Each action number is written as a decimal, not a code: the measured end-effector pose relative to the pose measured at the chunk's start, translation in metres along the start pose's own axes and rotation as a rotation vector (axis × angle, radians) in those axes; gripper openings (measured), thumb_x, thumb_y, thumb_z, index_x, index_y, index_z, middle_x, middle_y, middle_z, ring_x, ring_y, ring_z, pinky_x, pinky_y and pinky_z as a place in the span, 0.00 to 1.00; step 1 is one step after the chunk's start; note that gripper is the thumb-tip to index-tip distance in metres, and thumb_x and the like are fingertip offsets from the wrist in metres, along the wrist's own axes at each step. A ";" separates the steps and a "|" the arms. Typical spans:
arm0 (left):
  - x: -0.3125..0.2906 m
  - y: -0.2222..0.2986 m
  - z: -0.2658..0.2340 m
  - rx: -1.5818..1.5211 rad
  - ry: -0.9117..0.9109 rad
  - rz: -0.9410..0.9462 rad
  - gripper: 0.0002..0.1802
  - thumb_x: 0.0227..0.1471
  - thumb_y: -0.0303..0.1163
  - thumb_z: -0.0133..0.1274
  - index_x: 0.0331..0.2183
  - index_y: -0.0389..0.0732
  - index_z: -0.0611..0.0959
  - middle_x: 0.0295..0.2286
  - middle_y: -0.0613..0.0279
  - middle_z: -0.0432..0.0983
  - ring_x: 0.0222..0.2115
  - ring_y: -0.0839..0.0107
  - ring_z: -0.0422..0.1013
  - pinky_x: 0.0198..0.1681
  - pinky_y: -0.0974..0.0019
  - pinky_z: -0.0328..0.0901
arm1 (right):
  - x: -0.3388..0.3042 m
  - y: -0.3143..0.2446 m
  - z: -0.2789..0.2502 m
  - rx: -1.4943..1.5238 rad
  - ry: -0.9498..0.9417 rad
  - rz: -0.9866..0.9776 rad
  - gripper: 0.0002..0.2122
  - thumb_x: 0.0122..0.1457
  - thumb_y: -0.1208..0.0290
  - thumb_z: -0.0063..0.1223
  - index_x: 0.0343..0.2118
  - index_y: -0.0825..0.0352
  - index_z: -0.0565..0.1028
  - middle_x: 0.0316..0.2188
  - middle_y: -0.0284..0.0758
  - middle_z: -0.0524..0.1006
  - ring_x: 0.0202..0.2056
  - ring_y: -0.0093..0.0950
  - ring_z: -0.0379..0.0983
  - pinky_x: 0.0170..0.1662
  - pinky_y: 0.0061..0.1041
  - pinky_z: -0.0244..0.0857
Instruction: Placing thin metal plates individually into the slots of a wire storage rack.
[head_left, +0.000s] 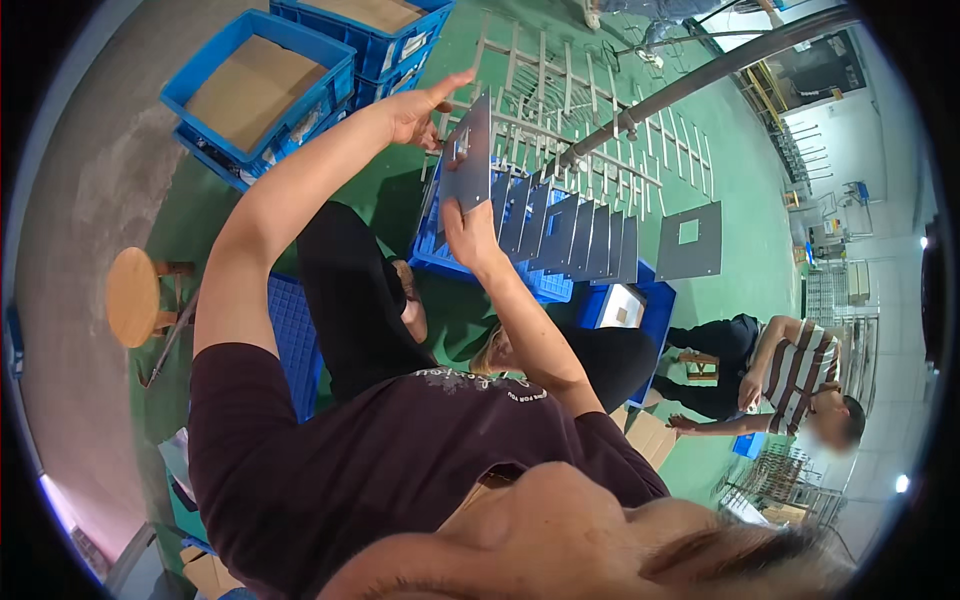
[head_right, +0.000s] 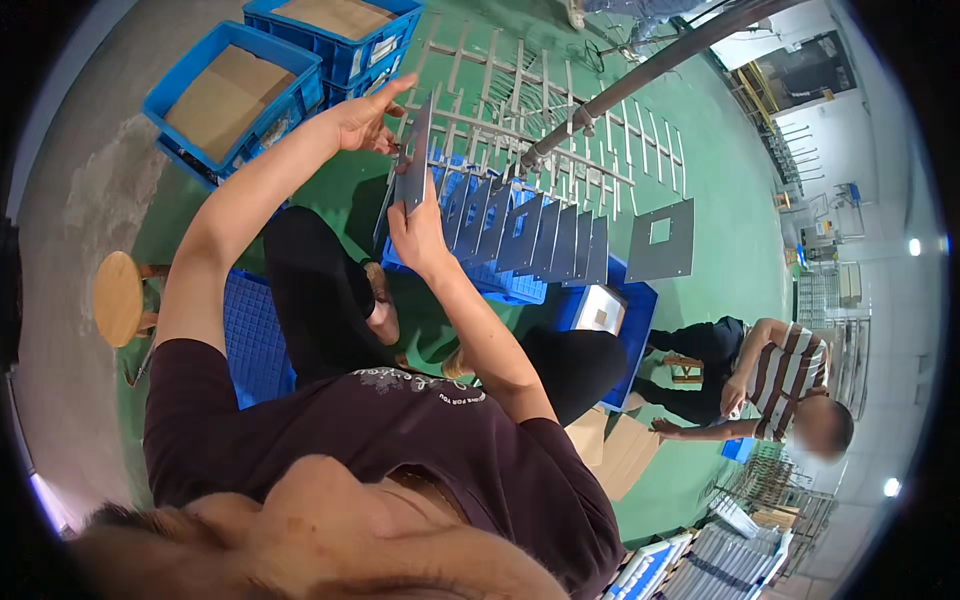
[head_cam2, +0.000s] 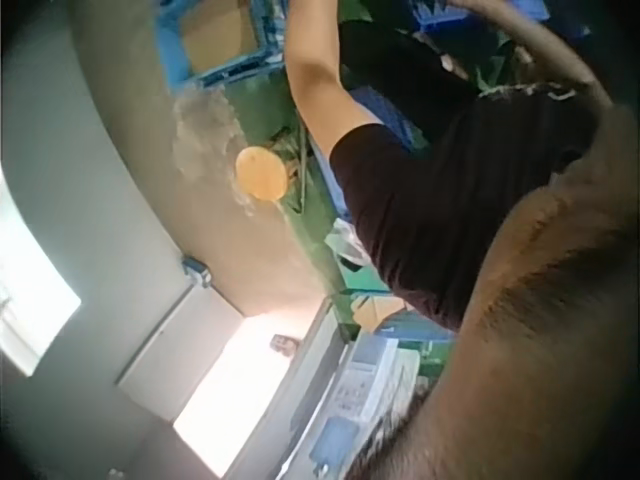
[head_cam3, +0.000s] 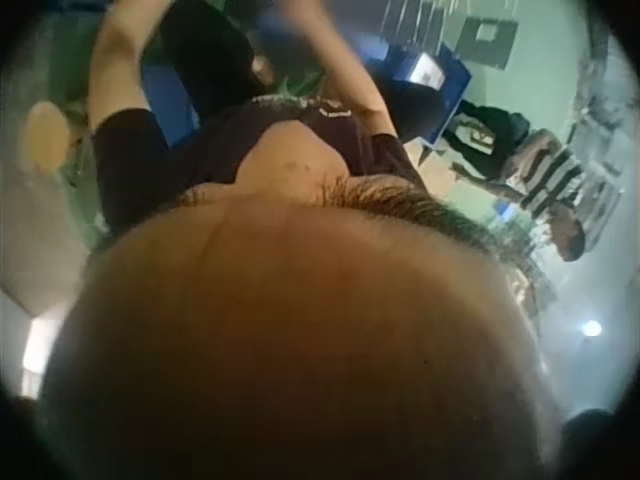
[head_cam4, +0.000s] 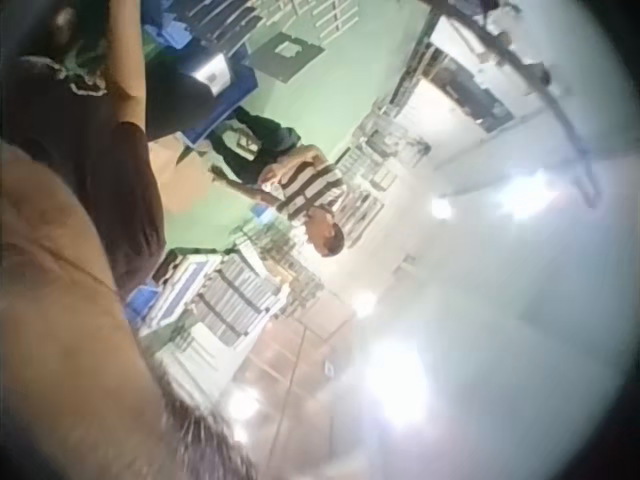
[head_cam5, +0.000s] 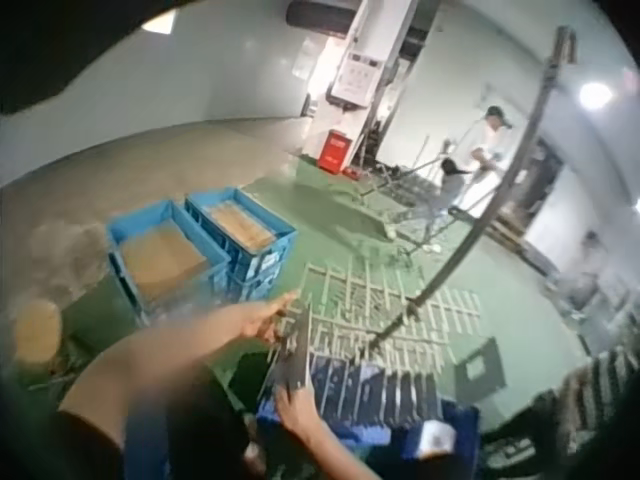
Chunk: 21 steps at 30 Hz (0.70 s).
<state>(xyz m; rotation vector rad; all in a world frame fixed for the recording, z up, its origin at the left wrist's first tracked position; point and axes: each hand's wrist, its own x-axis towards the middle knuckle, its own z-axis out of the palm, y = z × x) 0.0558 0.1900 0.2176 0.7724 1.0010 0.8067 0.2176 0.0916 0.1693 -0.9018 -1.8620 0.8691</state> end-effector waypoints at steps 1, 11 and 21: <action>-0.001 0.000 0.002 -0.002 0.017 0.005 0.50 0.31 0.71 0.54 0.38 0.36 0.61 0.17 0.49 0.67 0.08 0.70 0.62 0.09 0.79 0.56 | 0.000 0.001 0.000 -0.004 0.001 -0.008 0.22 0.45 0.84 0.34 0.48 0.72 0.60 0.43 0.47 0.65 0.42 0.42 0.63 0.49 0.31 0.57; 0.003 -0.002 -0.003 0.062 0.048 0.029 0.49 0.31 0.70 0.53 0.38 0.34 0.61 0.22 0.44 0.69 0.12 0.67 0.66 0.12 0.78 0.56 | 0.003 0.007 -0.001 -0.059 -0.007 -0.079 0.22 0.45 0.84 0.35 0.47 0.72 0.61 0.42 0.47 0.65 0.40 0.43 0.63 0.48 0.31 0.57; 0.004 0.002 -0.004 0.115 0.038 0.018 0.48 0.32 0.70 0.52 0.37 0.34 0.63 0.22 0.45 0.69 0.15 0.67 0.66 0.16 0.77 0.58 | -0.001 0.004 0.000 -0.050 -0.023 -0.038 0.22 0.45 0.84 0.36 0.48 0.73 0.61 0.43 0.48 0.64 0.40 0.43 0.63 0.47 0.32 0.57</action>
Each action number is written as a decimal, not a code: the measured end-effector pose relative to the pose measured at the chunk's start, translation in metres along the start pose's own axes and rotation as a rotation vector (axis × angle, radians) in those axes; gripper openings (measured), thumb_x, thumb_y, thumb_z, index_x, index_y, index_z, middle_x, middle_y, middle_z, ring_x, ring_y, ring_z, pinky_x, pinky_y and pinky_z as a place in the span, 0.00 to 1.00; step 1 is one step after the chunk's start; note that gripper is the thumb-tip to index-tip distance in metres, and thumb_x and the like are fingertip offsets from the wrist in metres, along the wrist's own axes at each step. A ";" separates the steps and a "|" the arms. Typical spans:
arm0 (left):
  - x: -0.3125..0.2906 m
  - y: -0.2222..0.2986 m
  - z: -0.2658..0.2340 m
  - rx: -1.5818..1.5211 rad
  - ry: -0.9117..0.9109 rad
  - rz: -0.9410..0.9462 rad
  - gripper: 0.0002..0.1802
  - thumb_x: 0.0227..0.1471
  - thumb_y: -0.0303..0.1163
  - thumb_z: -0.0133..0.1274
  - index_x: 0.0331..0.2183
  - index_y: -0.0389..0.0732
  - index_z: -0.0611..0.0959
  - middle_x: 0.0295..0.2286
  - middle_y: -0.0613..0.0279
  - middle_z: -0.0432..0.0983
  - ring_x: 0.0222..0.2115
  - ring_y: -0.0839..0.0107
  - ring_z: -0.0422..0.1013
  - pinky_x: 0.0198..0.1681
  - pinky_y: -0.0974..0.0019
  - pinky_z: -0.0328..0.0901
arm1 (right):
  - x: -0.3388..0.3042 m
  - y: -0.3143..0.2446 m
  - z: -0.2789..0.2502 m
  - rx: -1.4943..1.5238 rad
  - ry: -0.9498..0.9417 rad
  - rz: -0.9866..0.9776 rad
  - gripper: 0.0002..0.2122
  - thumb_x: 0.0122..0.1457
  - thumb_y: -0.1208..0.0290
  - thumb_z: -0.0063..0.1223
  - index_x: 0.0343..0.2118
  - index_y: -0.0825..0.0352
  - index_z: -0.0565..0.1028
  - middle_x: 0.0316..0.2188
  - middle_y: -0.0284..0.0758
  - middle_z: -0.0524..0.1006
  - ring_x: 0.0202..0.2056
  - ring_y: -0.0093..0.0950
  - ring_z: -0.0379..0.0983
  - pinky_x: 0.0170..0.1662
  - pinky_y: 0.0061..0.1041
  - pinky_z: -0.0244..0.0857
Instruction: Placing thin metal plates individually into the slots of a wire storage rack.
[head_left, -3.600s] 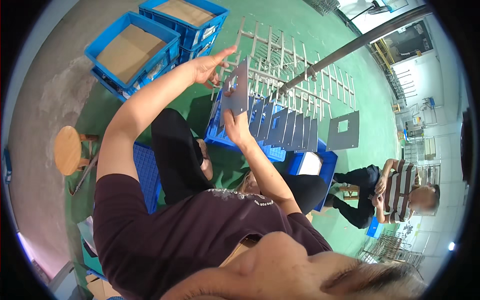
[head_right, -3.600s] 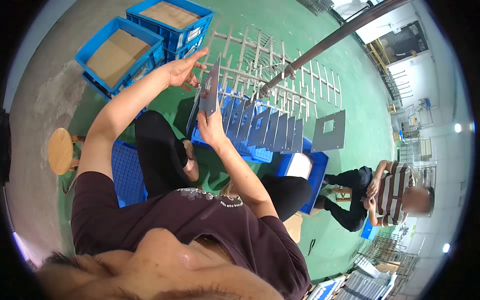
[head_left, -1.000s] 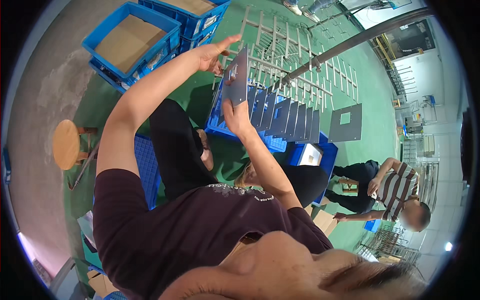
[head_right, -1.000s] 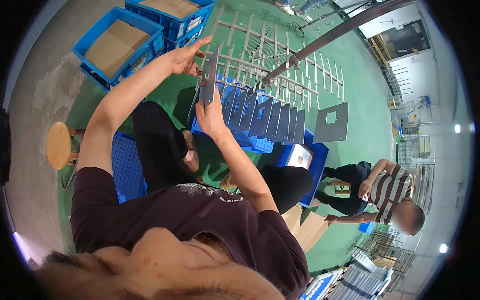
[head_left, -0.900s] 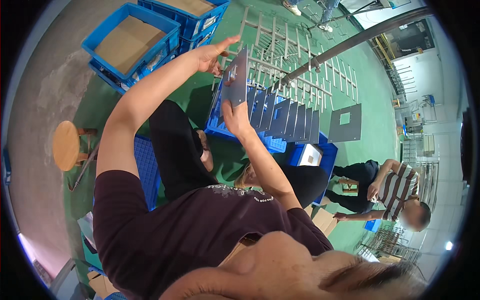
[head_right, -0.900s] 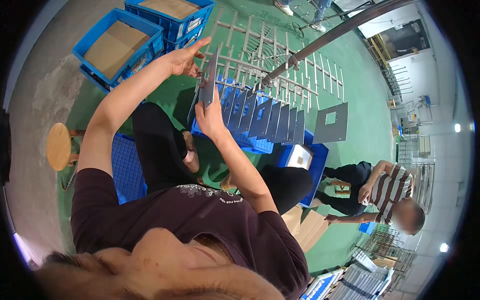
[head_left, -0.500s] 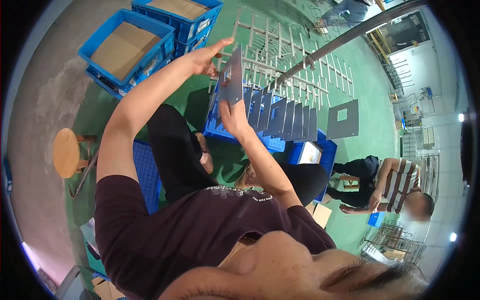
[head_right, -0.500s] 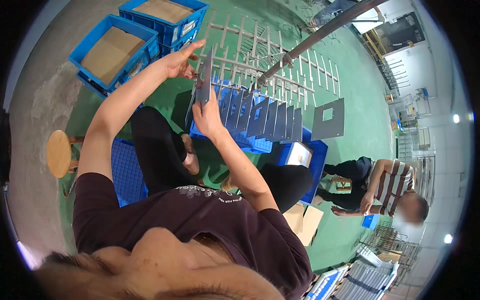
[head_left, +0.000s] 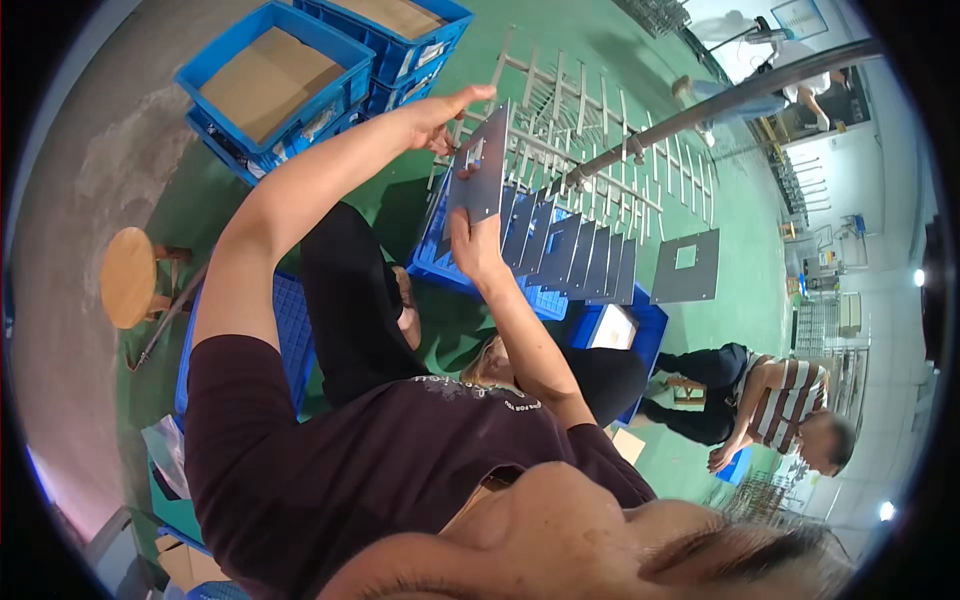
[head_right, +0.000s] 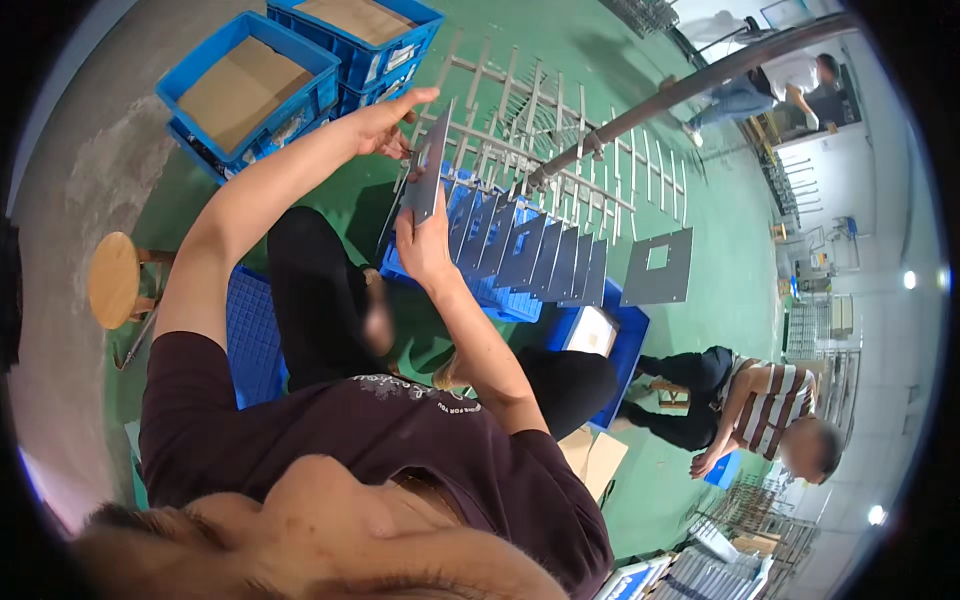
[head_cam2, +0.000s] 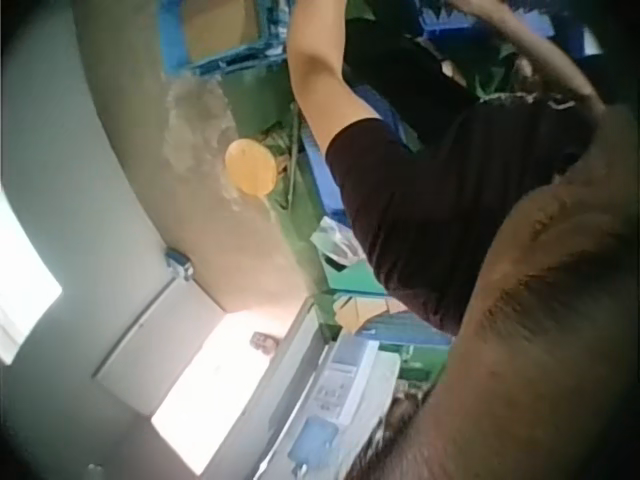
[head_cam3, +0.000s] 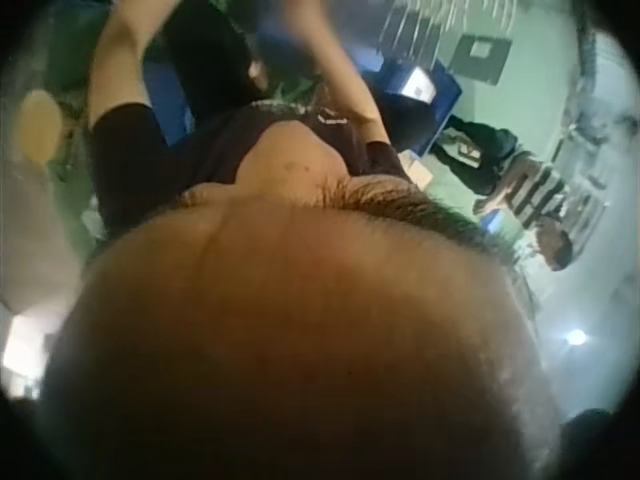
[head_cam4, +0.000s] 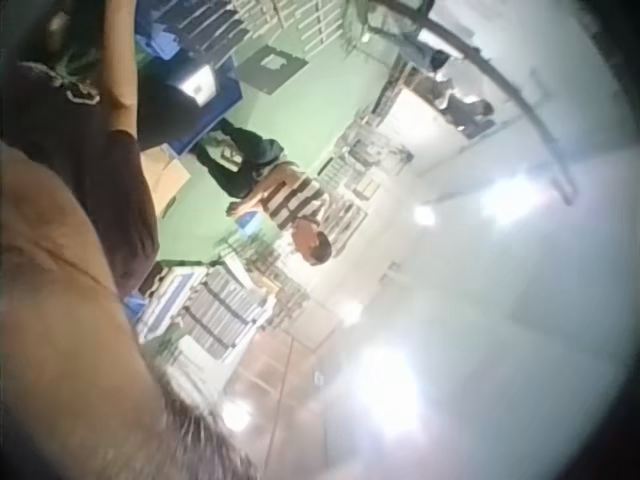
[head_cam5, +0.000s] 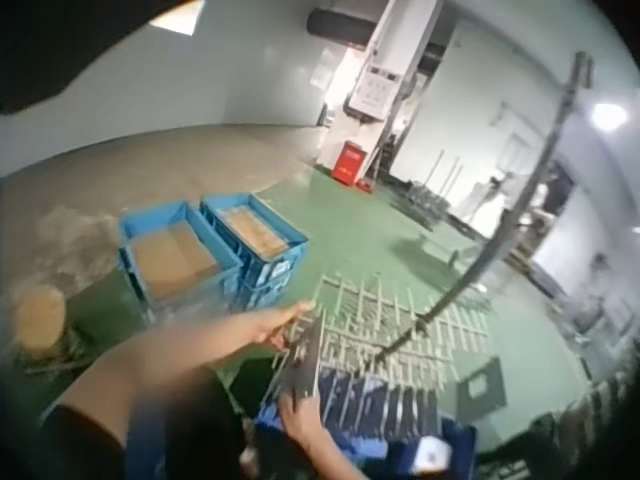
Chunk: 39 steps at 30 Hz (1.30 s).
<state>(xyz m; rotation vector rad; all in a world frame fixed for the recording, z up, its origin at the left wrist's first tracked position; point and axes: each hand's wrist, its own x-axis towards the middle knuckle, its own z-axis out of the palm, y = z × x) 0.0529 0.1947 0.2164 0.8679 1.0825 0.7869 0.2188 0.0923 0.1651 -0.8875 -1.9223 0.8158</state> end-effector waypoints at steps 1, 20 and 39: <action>-0.001 0.001 -0.001 0.013 -0.017 -0.003 0.48 0.32 0.70 0.52 0.38 0.34 0.63 0.22 0.45 0.69 0.15 0.67 0.66 0.17 0.77 0.58 | 0.000 0.000 0.000 -0.005 -0.003 0.006 0.22 0.46 0.84 0.36 0.48 0.73 0.60 0.44 0.48 0.64 0.40 0.43 0.63 0.47 0.32 0.57; 0.003 0.001 -0.002 -0.031 0.017 0.023 0.49 0.33 0.65 0.55 0.43 0.30 0.68 0.33 0.47 0.68 0.21 0.61 0.68 0.21 0.67 0.64 | 0.005 -0.006 -0.002 -0.072 -0.002 -0.053 0.23 0.45 0.84 0.36 0.49 0.74 0.60 0.44 0.49 0.63 0.41 0.44 0.62 0.48 0.34 0.58; -0.002 -0.001 0.007 -0.069 0.044 0.067 0.50 0.32 0.67 0.55 0.41 0.30 0.65 0.26 0.45 0.69 0.18 0.63 0.67 0.20 0.71 0.64 | 0.007 -0.010 0.004 -0.140 0.022 -0.088 0.23 0.44 0.84 0.36 0.48 0.75 0.60 0.42 0.50 0.64 0.39 0.45 0.62 0.46 0.34 0.58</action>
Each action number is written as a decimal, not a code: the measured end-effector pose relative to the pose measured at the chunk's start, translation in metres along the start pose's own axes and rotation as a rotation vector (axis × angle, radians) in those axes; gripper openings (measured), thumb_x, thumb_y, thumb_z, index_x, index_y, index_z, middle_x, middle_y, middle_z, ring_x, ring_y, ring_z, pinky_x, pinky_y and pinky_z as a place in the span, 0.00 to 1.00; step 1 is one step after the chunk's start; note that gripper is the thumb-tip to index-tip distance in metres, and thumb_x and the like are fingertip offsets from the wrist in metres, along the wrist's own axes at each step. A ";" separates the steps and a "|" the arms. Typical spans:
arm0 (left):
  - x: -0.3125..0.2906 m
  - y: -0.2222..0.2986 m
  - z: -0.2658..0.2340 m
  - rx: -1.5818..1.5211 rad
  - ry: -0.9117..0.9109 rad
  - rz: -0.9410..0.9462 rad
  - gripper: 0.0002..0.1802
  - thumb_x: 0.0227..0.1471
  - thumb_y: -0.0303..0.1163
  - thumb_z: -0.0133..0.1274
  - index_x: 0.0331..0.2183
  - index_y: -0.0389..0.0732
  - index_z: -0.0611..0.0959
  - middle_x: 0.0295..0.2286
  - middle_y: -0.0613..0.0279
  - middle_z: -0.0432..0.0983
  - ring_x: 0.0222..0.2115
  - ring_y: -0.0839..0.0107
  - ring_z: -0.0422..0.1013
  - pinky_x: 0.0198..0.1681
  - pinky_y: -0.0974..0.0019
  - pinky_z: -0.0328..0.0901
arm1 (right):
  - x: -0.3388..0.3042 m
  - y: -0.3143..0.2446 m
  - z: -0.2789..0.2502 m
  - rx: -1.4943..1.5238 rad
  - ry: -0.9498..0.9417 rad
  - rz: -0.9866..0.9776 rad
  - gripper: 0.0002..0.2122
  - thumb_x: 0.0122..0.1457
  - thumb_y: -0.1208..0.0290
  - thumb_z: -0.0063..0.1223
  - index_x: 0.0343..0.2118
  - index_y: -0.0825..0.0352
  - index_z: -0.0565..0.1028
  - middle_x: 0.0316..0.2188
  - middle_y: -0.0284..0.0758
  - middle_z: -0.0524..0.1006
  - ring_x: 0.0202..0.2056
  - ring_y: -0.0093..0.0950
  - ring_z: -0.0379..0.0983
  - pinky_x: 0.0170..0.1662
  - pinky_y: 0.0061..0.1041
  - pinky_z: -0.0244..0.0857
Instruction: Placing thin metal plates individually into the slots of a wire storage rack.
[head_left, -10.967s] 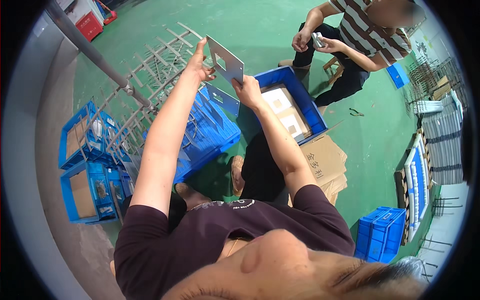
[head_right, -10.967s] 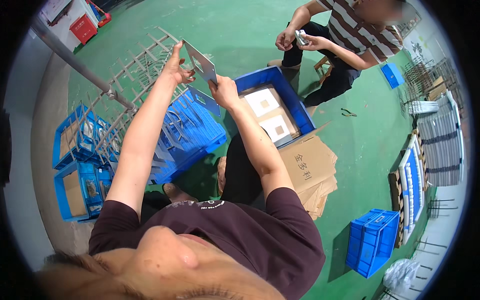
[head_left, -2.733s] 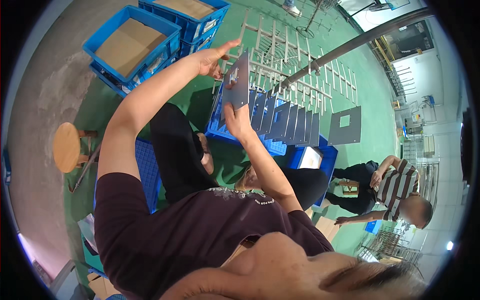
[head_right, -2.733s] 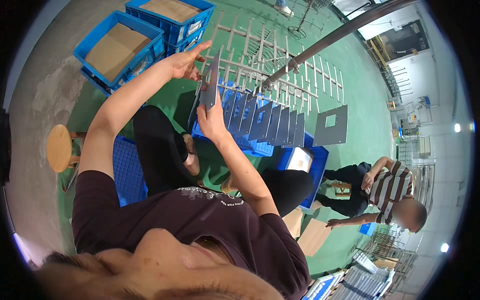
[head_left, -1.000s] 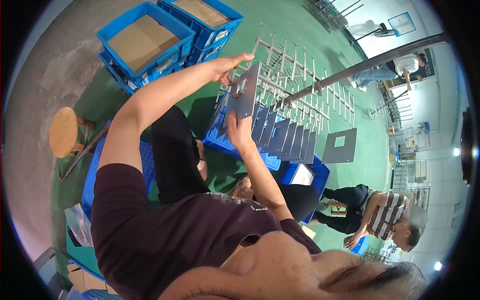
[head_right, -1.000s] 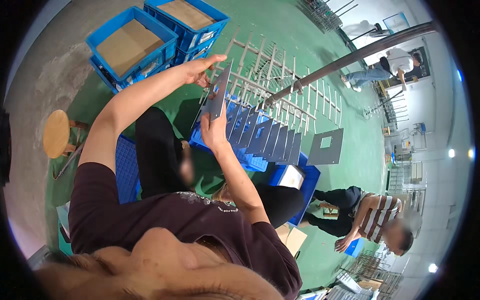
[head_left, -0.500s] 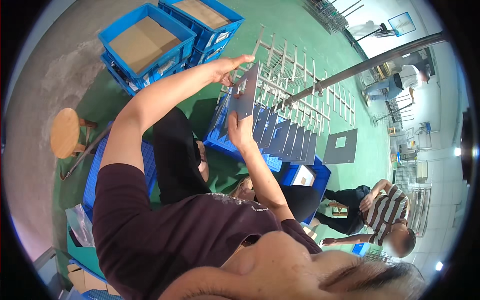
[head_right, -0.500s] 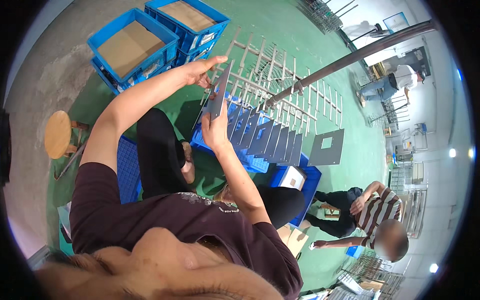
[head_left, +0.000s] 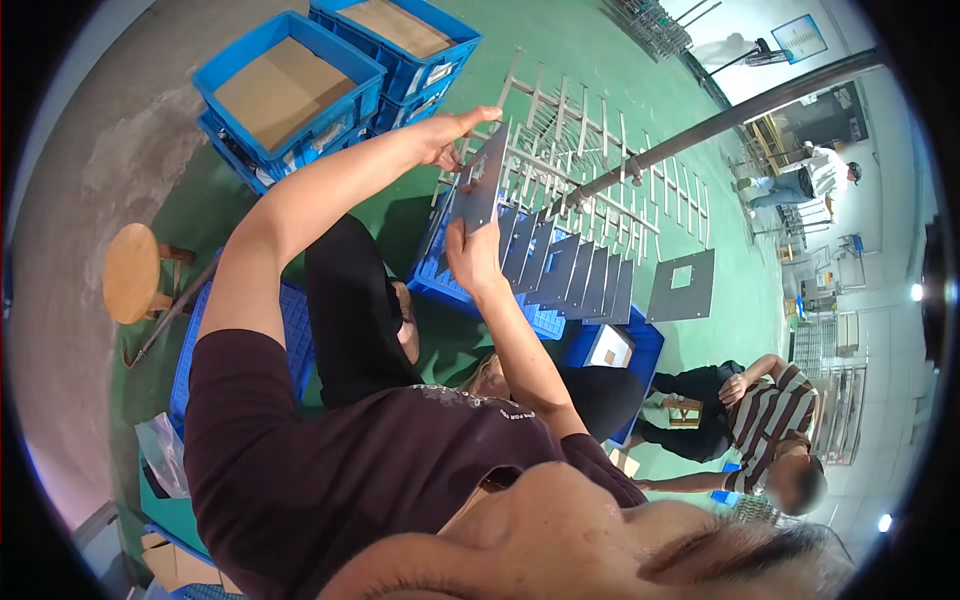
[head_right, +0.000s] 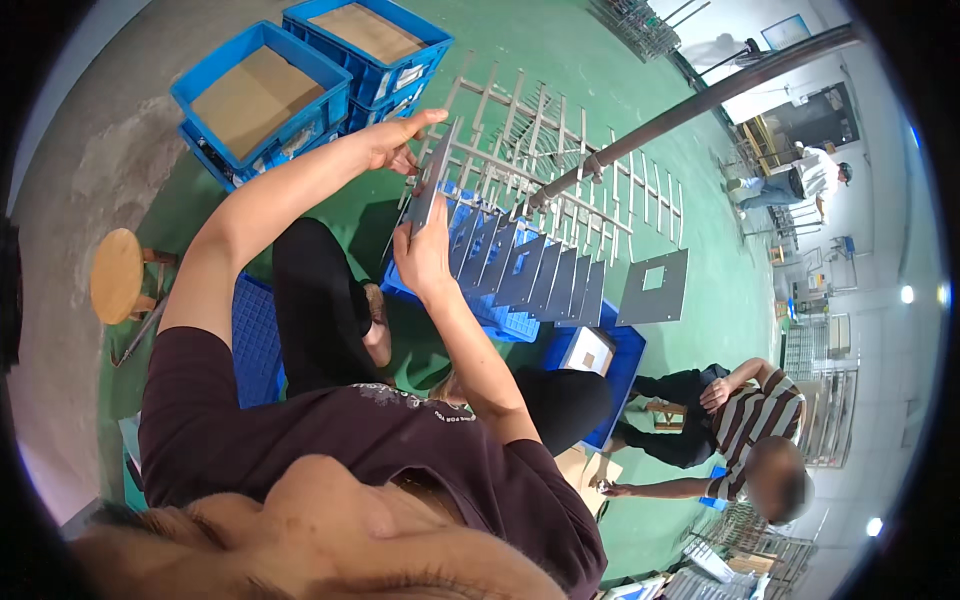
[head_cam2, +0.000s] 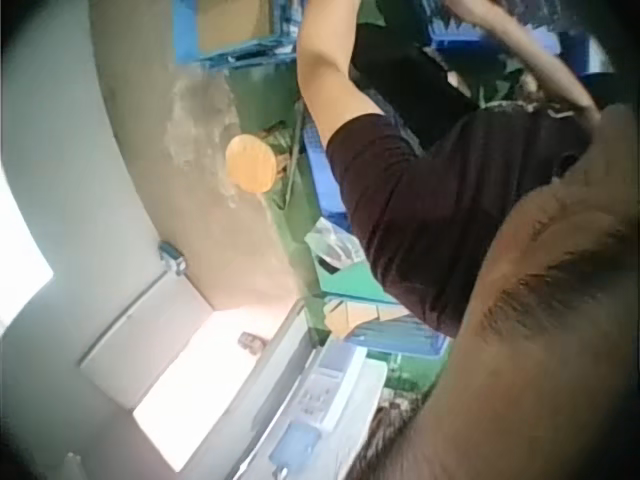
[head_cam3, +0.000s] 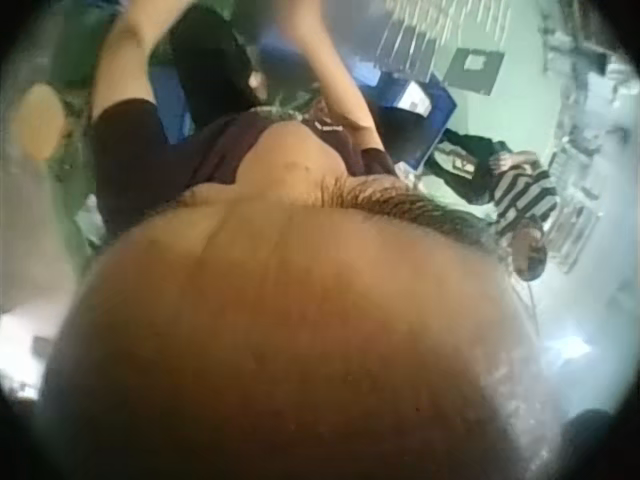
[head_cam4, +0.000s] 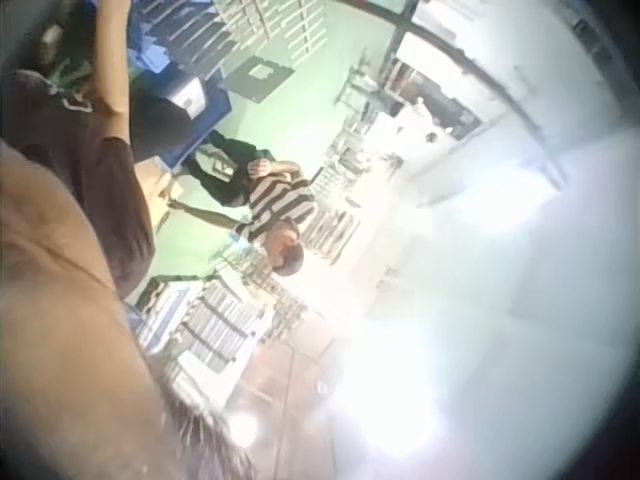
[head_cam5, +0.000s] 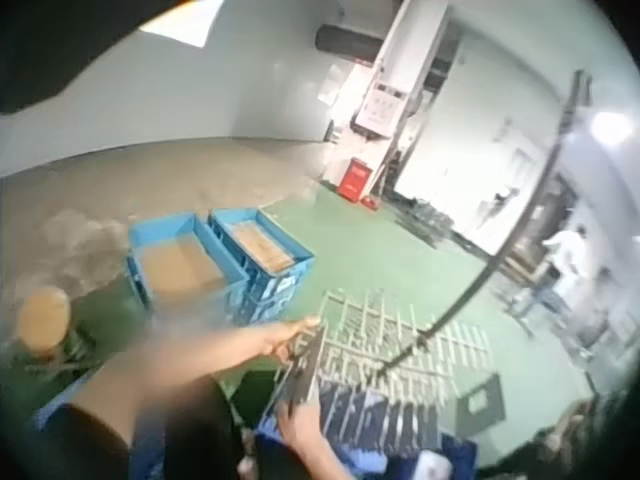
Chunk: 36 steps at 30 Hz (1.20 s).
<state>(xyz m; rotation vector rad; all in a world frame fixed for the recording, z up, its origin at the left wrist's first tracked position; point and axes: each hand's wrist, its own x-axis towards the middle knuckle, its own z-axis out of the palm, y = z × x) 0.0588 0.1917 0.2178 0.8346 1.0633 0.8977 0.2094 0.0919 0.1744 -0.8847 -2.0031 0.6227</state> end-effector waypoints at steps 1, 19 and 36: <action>0.001 -0.001 0.001 -0.003 0.009 -0.007 0.50 0.31 0.68 0.54 0.40 0.31 0.64 0.24 0.44 0.68 0.17 0.64 0.67 0.20 0.73 0.63 | 0.000 -0.001 0.001 0.011 0.006 0.019 0.23 0.44 0.84 0.36 0.48 0.75 0.60 0.42 0.50 0.64 0.39 0.45 0.62 0.46 0.33 0.58; 0.005 -0.001 -0.012 0.100 -0.189 -0.180 0.58 0.30 0.78 0.45 0.47 0.34 0.64 0.20 0.57 0.64 0.16 0.71 0.61 0.24 0.68 0.59 | -0.009 0.012 -0.001 0.117 0.056 0.086 0.23 0.44 0.84 0.36 0.48 0.74 0.61 0.43 0.49 0.65 0.39 0.44 0.64 0.45 0.33 0.59; 0.007 -0.009 -0.005 -0.010 -0.135 -0.071 0.59 0.33 0.75 0.47 0.53 0.35 0.62 0.31 0.54 0.63 0.20 0.72 0.61 0.25 0.70 0.57 | -0.011 0.006 -0.007 0.108 0.020 0.016 0.22 0.47 0.84 0.37 0.49 0.74 0.62 0.47 0.47 0.65 0.45 0.42 0.63 0.49 0.31 0.57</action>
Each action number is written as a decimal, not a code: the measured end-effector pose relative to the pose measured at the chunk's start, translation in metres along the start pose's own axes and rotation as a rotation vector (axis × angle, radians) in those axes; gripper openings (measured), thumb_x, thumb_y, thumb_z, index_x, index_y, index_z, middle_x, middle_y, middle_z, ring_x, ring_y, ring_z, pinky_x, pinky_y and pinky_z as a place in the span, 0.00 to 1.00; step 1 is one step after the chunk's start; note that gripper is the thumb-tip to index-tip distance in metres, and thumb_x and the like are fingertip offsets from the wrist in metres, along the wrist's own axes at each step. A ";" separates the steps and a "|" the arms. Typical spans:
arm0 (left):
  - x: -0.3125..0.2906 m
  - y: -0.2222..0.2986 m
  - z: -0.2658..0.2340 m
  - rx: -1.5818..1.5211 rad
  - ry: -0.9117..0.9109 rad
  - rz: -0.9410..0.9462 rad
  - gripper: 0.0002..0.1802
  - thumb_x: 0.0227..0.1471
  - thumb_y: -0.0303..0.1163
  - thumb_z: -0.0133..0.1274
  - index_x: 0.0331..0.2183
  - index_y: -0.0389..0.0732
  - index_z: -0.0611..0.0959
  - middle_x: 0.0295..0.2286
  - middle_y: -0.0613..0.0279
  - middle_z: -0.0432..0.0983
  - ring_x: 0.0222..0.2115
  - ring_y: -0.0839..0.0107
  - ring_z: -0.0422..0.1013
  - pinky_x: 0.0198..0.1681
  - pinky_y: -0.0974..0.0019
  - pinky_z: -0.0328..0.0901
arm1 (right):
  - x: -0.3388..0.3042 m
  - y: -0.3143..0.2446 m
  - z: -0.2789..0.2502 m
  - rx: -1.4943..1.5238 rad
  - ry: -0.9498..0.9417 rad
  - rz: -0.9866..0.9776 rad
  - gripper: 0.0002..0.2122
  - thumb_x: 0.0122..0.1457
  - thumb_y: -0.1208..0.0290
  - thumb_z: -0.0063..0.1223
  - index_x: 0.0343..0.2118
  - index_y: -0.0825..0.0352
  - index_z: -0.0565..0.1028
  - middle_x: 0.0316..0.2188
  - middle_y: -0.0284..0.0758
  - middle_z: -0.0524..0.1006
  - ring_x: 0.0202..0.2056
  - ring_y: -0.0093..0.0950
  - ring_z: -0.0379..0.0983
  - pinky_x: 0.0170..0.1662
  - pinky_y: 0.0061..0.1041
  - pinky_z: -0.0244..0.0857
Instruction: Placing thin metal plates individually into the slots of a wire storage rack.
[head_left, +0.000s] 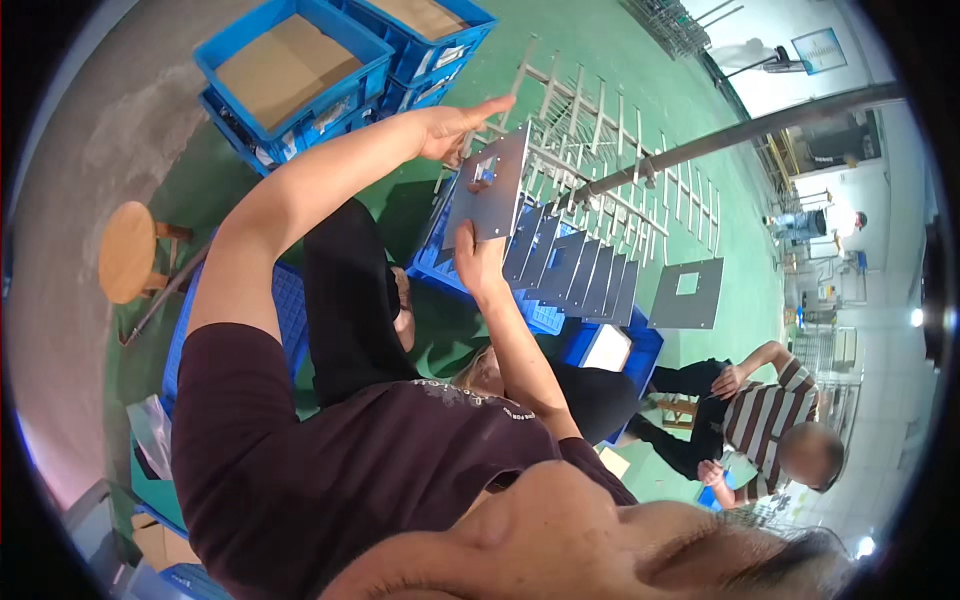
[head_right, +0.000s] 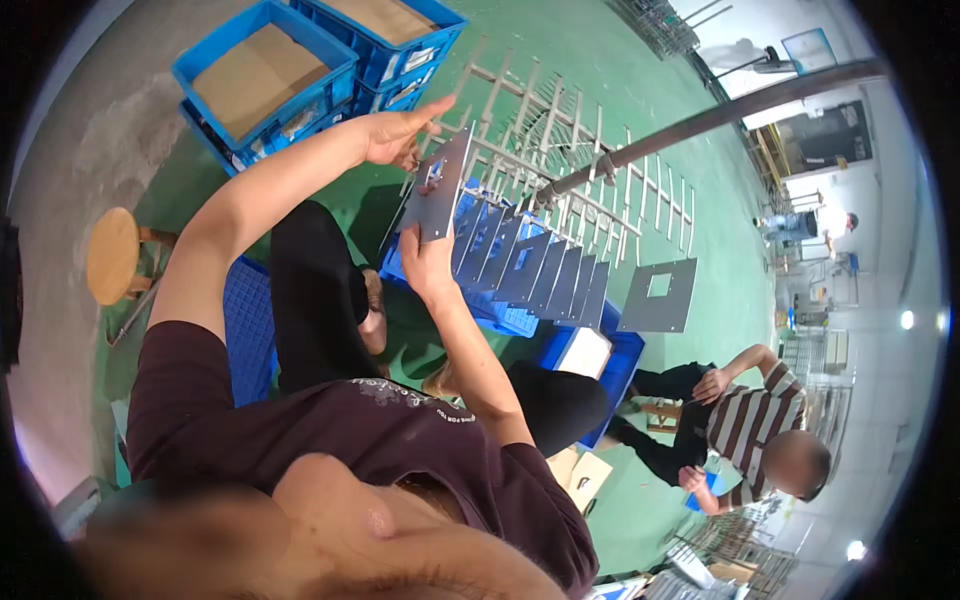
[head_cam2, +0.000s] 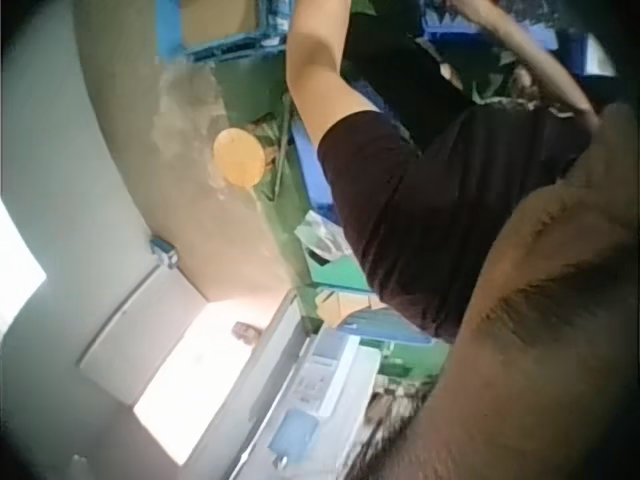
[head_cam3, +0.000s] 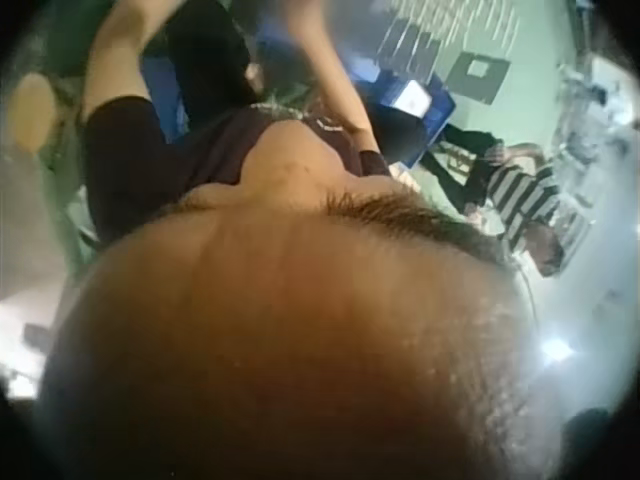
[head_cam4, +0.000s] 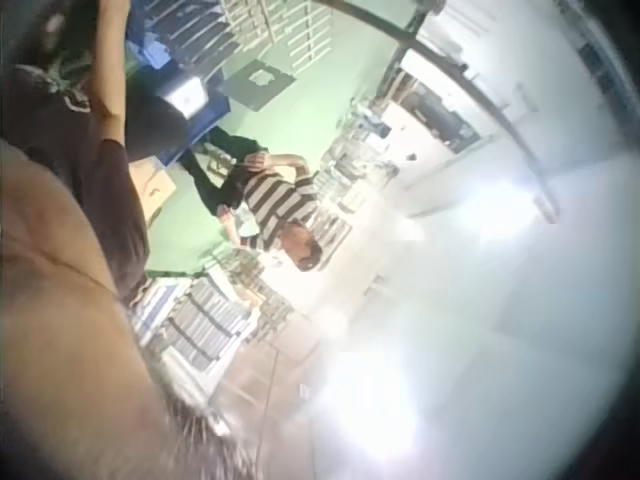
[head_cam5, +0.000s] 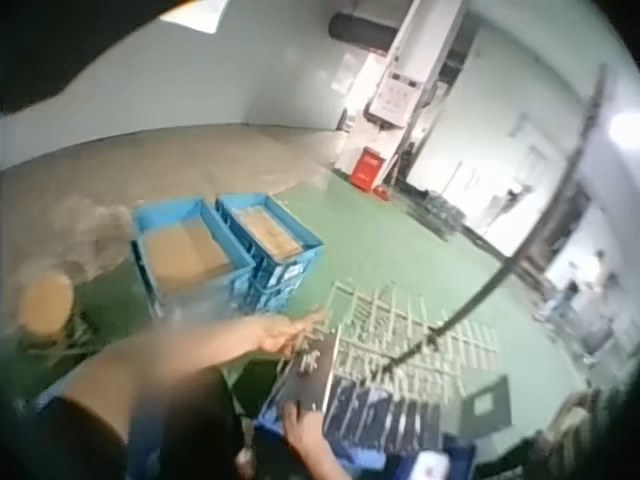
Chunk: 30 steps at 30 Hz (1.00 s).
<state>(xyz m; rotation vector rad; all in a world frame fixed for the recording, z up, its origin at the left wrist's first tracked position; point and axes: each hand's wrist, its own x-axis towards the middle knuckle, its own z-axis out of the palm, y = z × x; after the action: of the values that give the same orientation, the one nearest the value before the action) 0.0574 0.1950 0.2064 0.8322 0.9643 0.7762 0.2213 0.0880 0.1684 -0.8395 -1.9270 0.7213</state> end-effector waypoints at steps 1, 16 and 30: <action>-0.002 -0.001 0.003 -0.009 0.028 0.036 0.58 0.33 0.74 0.49 0.52 0.34 0.62 0.33 0.53 0.63 0.20 0.72 0.61 0.25 0.70 0.57 | -0.001 -0.001 0.001 -0.018 -0.009 0.000 0.22 0.47 0.84 0.37 0.49 0.74 0.63 0.48 0.47 0.65 0.46 0.41 0.63 0.50 0.30 0.57; -0.006 0.001 0.006 -0.048 0.146 0.113 0.49 0.31 0.63 0.58 0.46 0.33 0.72 0.50 0.49 0.60 0.42 0.56 0.64 0.39 0.55 0.62 | 0.006 -0.013 0.005 -0.038 0.035 0.010 0.18 0.46 0.83 0.37 0.43 0.73 0.66 0.45 0.44 0.68 0.45 0.38 0.63 0.51 0.31 0.55; -0.002 0.000 0.009 -0.020 0.200 0.133 0.40 0.35 0.61 0.57 0.41 0.37 0.74 0.28 0.53 0.71 0.10 0.77 0.57 0.09 0.80 0.44 | 0.012 -0.006 0.001 -0.087 -0.005 -0.045 0.23 0.46 0.85 0.36 0.50 0.73 0.61 0.44 0.46 0.66 0.41 0.40 0.65 0.47 0.30 0.59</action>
<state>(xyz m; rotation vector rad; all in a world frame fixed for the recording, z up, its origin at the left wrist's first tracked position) 0.0648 0.1912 0.2095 0.8183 1.0845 0.9962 0.2145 0.0936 0.1779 -0.8448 -1.9875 0.6175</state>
